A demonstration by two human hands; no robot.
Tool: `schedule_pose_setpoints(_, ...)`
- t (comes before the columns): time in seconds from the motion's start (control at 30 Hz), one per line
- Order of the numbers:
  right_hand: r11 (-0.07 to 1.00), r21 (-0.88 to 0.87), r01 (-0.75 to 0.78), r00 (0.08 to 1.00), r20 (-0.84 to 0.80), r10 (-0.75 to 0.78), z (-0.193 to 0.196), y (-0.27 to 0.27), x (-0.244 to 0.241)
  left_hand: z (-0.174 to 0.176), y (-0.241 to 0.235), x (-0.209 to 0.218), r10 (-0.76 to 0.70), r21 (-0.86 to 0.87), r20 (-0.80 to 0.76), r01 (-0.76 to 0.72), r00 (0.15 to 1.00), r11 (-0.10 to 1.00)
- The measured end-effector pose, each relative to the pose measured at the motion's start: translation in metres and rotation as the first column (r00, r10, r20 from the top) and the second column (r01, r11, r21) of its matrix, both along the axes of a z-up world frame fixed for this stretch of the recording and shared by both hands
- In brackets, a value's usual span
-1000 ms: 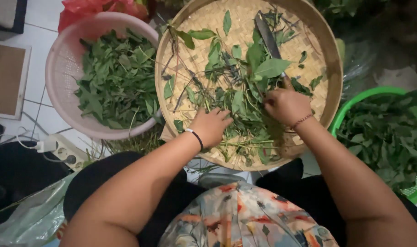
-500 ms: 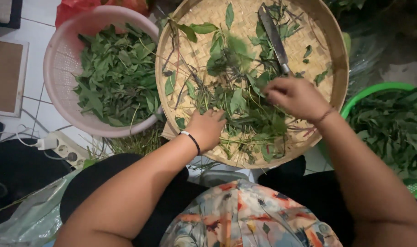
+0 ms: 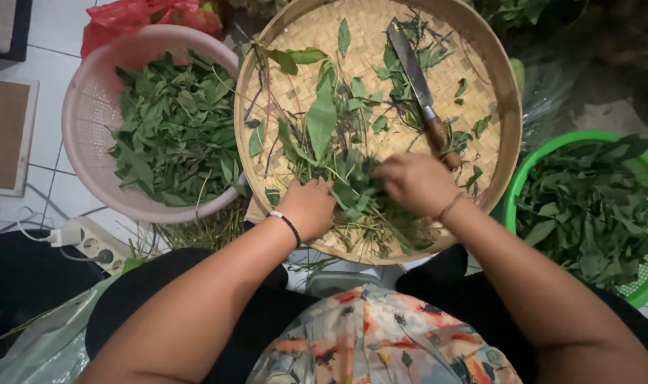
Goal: The person sits on the floor and sorts green leafy vegetables by hand, separating leaves from stems. Leaves are placed into a pink colander and stems into a plastic bag. A knife rests on a woven tray nearby but is not used.
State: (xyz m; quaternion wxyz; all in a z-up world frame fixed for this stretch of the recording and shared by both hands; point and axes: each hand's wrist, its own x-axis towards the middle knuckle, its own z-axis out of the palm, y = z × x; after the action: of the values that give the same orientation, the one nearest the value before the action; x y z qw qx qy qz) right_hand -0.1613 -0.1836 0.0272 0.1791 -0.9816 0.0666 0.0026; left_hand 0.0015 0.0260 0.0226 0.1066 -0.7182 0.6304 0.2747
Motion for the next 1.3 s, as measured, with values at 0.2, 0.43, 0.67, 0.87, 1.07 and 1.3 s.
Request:
schedule_pose_setpoints(0.2,0.859,-0.280,0.428,0.886,-0.058,-0.460,0.015,-0.054,-0.006,-0.001,-0.001,-0.001,0.008,0.024,-0.020,-0.007,1.000,1.000)
schedule_pose_setpoints(0.43,0.871,0.133,0.472,0.876,-0.179,-0.448,0.016,-0.066,-0.012,0.002,-0.003,0.002,0.004,0.066,-0.052,0.000,0.999,0.998)
schedule_pose_setpoints(0.67,0.928,0.275,0.252,0.967,-0.096,-0.235,0.014,-0.008,-0.008,0.004,-0.006,0.000,-0.005,0.052,-0.038,0.006,0.999,0.999)
schedule_pose_setpoints(0.87,0.900,0.300,0.317,0.938,0.043,-0.345,-0.002,-0.006,-0.005,-0.006,-0.002,-0.004,-0.031,-0.001,0.024,0.031,0.999,1.000)
schedule_pose_setpoints(1.07,0.937,0.092,0.338,0.897,0.269,-0.350,-0.002,-0.068,0.025,-0.017,-0.001,-0.005,0.011,-0.058,-0.020,-0.012,1.000,0.998)
schedule_pose_setpoints(1.3,0.905,-0.126,0.406,0.901,0.224,-0.372,-0.031,-0.111,0.084,-0.013,-0.012,-0.010,-0.006,0.060,0.002,0.006,1.000,0.998)
